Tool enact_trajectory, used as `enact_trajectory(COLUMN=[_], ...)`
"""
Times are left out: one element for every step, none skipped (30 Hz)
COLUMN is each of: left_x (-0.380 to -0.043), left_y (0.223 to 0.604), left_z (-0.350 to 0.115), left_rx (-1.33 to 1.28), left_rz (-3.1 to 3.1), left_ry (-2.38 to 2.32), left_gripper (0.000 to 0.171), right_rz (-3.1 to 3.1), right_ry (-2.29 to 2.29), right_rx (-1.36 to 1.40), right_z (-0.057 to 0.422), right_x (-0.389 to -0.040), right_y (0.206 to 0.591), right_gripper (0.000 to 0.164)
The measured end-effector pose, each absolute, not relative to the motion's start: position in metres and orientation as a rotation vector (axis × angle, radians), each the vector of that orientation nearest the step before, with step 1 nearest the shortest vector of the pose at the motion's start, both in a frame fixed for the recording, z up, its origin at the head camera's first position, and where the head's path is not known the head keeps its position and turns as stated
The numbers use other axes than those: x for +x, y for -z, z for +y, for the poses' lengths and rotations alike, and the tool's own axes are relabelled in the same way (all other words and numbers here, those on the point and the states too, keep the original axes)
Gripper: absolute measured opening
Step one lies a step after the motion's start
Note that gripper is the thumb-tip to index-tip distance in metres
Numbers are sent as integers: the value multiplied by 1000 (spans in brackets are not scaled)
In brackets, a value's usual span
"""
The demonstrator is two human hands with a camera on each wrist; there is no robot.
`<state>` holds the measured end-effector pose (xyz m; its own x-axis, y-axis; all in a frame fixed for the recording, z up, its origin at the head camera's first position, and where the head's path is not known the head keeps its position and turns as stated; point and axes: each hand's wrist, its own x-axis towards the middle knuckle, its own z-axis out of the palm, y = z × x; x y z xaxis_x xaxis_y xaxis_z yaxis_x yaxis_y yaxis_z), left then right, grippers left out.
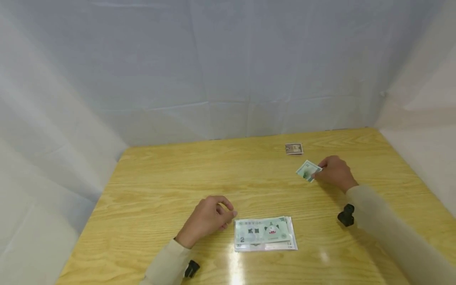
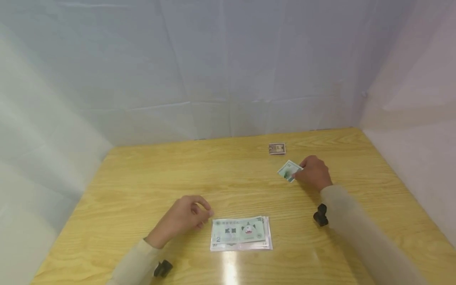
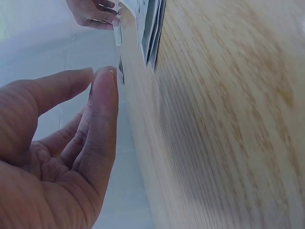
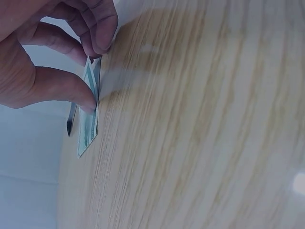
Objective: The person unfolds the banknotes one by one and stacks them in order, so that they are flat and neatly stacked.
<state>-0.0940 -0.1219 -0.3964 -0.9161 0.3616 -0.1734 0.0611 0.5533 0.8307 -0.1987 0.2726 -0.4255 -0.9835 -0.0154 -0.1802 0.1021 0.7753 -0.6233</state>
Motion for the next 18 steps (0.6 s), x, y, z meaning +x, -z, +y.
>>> enact_trajectory(left_x=[-94,-94,-94,-94,-94,-94,-94,-94,-94,-94,-94,-94,-94,-94,-95,-95,-95,-96], left_y=[396,396,396,396,396,396,396,396,396,395,395,395,395,395,395,395,395,395], left_z=[-122,-122,-122,-122,-122,-122,-122,-122,-122,-121,-121,-121,-120,-120,-120,-119,-119,-118], left_rx=[348,348,348,350,351,352,352,352,353,355,357,359,361,363,364,366,367,369], left_rz=[2466,2466,2466,2466,2464,2463,2461,2461,2460,2461,2461,2464,2468,2472,2475,2479,2480,2481], left_ry=[-1301,-1302,-1301,-1300,-1302,-1302,-1302,-1302,-1301,-1299,-1298,-1295,-1291,-1286,-1281,-1278,-1277,-1275], left_gripper=[14,14,14,14,14,14,14,14,14,14,14,15,15,15,15,16,16,16], right_rz=[2783,2775,2767,2761,2756,2752,2748,2739,2731,2725,2721,2718,2715,2721,2728,2731,2732,2728], right_ry=[995,999,999,1001,1004,1004,1004,1011,1012,1018,1020,1027,1033,1040,1048,1060,1074,1091], right_rx=[62,50,42,35,28,21,17,14,12,6,1,-6,-10,-20,-34,-44,-57,-65], right_z=[271,269,268,266,264,263,262,260,259,258,258,257,256,255,254,252,251,249], right_x=[-198,-198,-197,-197,-196,-196,-195,-194,-193,-192,-191,-191,-190,-189,-189,-188,-188,-188], right_y=[424,424,423,422,422,422,422,422,422,422,421,421,421,422,422,422,423,424], right_gripper=[55,57,58,58,57,56,55,53,52,51,50,50,48,46,43,39,35,32])
